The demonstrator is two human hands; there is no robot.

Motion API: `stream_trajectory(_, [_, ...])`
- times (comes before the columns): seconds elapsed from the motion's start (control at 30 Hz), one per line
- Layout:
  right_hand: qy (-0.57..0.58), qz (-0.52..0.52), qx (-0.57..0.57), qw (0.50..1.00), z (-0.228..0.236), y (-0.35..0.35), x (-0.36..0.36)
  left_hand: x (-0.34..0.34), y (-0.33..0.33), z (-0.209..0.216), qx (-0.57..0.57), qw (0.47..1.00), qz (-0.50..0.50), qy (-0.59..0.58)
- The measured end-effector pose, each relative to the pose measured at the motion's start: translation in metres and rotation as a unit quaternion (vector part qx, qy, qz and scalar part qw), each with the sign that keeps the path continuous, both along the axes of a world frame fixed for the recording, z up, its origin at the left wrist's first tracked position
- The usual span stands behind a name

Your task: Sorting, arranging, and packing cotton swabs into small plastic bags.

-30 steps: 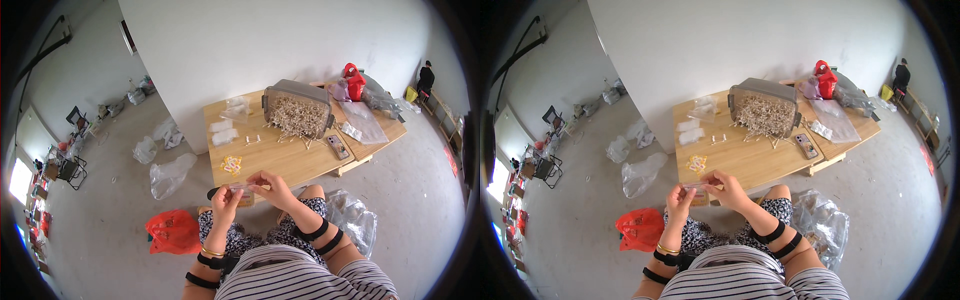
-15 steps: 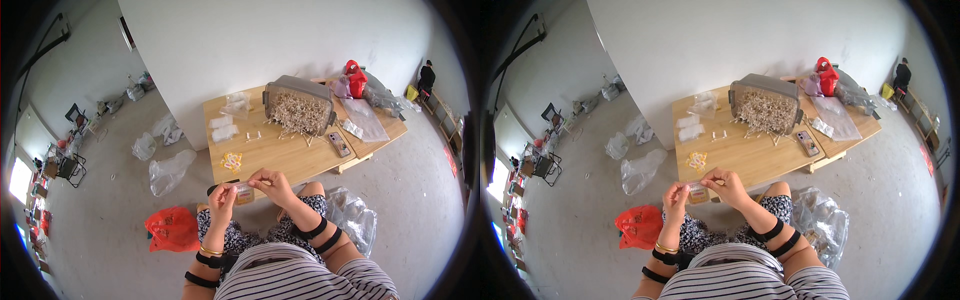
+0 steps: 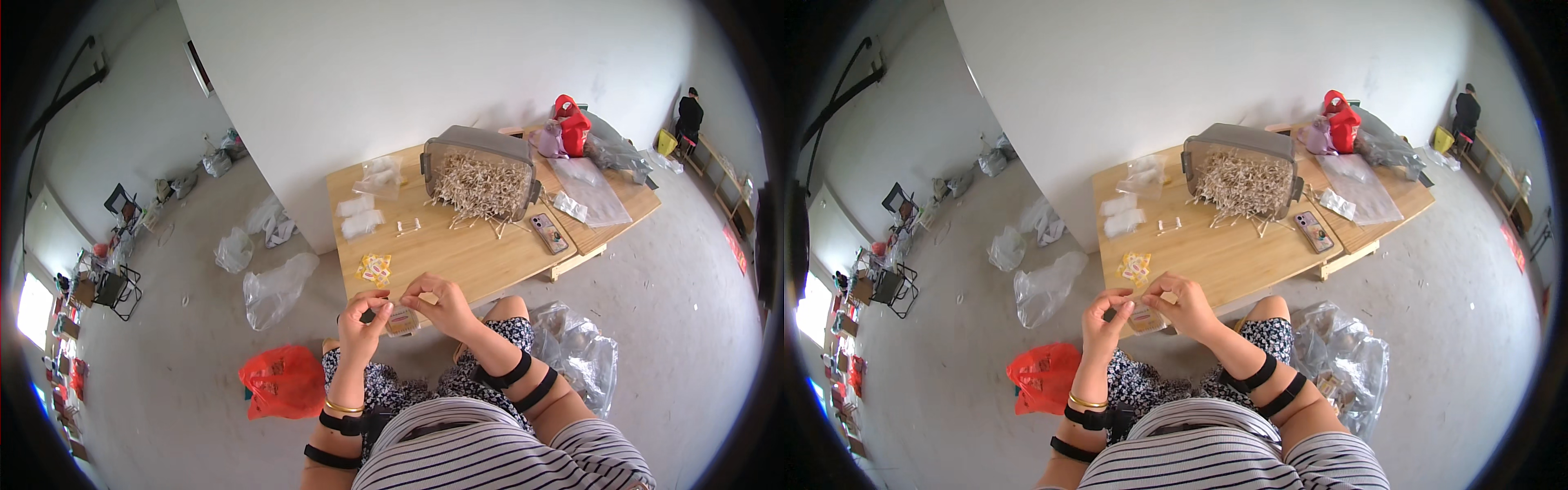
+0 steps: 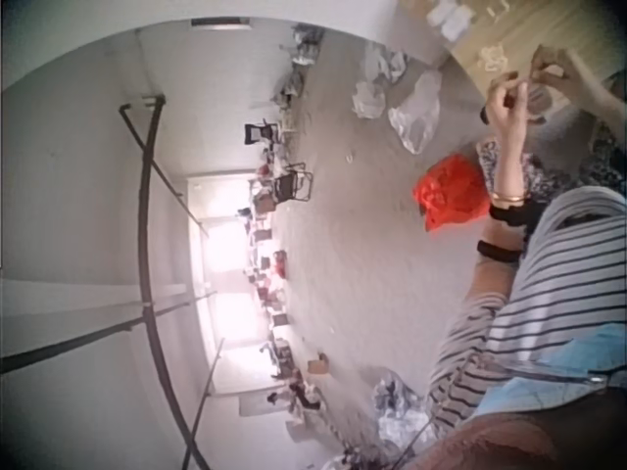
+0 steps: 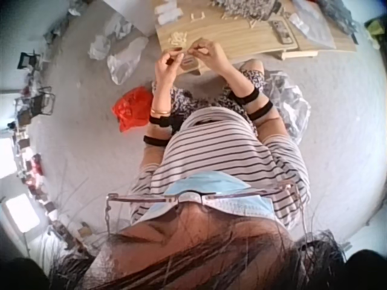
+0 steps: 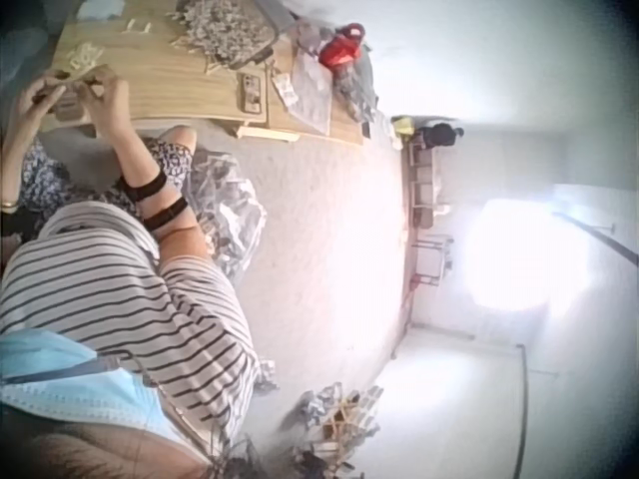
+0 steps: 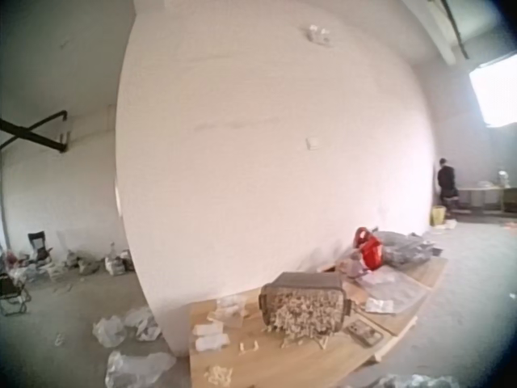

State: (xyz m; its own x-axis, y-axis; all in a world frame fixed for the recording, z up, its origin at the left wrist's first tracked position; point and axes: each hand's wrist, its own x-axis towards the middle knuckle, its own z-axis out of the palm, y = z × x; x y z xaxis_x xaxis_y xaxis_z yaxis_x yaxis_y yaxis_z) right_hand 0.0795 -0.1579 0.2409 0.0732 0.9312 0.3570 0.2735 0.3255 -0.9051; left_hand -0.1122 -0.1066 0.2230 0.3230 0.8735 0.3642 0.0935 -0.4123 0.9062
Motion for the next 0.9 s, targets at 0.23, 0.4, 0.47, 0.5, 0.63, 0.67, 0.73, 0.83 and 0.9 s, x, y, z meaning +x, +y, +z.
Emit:
stream_trajectory(0.23, [-0.009, -0.053, -0.002, 0.999, -0.051, 0.025, 0.016, 0.005, 0.022, -0.039, -0.101, 0.994, 0.01, -0.027])
stream_trajectory(0.4, [0.056, -0.094, -0.084, 0.99, -0.097, 0.047, 0.024, 0.031, 0.038, -0.068, -0.228, 0.972, 0.002, -0.055])
stream_trajectory(0.47, [0.156, -0.088, -0.146, 0.973, -0.116, 0.057, 0.025, 0.039, 0.047, -0.087, -0.234, 0.97, -0.004, -0.065])
stream_trajectory(0.5, [0.158, -0.09, -0.151, 0.972, -0.126, 0.062, 0.025, 0.041, 0.052, -0.1, -0.238, 0.968, -0.008, -0.077])
stream_trajectory(0.63, [0.049, -0.103, -0.209, 0.971, -0.155, 0.073, 0.03, 0.051, 0.07, -0.139, -0.254, 0.964, -0.007, -0.071])
stream_trajectory(0.67, [0.032, -0.102, -0.224, 0.969, -0.161, 0.075, 0.03, 0.052, 0.073, -0.149, -0.258, 0.965, -0.004, -0.048])
stream_trajectory(0.73, [0.005, -0.104, -0.237, 0.966, -0.179, 0.081, 0.034, 0.056, 0.076, -0.163, -0.269, 0.963, -0.004, -0.022])
stream_trajectory(0.83, [-0.027, -0.092, -0.276, 0.956, -0.203, 0.088, 0.041, 0.057, 0.08, -0.176, -0.295, 0.955, -0.013, 0.0])
stream_trajectory(0.9, [-0.03, -0.078, -0.305, 0.949, -0.217, 0.094, 0.048, 0.054, 0.085, -0.179, -0.349, 0.936, -0.032, 0.008])
